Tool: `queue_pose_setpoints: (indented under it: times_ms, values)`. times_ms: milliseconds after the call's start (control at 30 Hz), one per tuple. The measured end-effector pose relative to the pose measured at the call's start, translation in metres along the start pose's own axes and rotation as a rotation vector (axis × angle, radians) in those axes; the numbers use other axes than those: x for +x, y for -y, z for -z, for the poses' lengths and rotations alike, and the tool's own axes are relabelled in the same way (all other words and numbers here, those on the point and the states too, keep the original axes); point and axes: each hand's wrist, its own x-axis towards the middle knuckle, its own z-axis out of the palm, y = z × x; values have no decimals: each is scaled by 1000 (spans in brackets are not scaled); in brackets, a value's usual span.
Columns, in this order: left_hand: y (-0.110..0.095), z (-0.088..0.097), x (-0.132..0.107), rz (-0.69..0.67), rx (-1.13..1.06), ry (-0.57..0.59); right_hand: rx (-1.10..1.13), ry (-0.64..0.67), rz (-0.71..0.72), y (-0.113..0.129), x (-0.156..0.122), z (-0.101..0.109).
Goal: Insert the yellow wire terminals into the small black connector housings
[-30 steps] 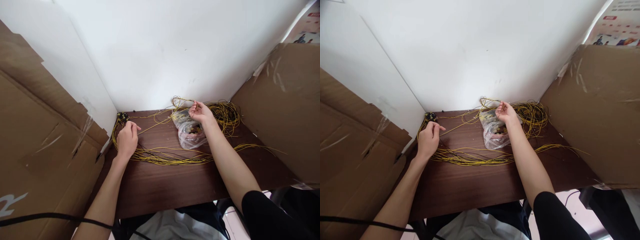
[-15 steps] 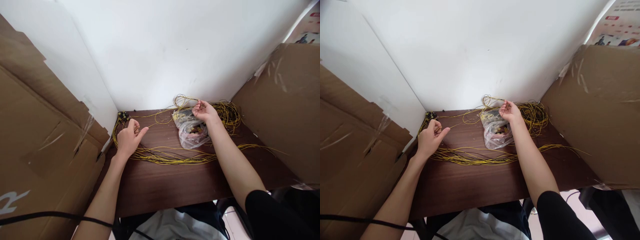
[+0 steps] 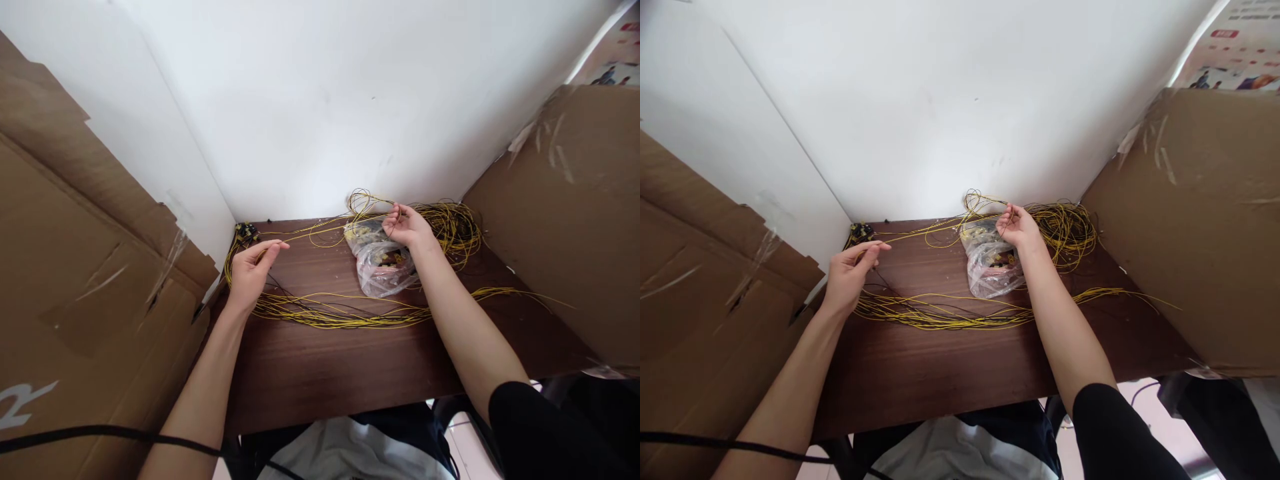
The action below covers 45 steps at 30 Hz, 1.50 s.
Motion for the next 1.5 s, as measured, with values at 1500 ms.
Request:
queue_pose_setpoints:
  times_ms: [1500]
  values:
    - [-19, 31, 5, 248, -1276, -26, -330, 31, -38, 79, 15, -3]
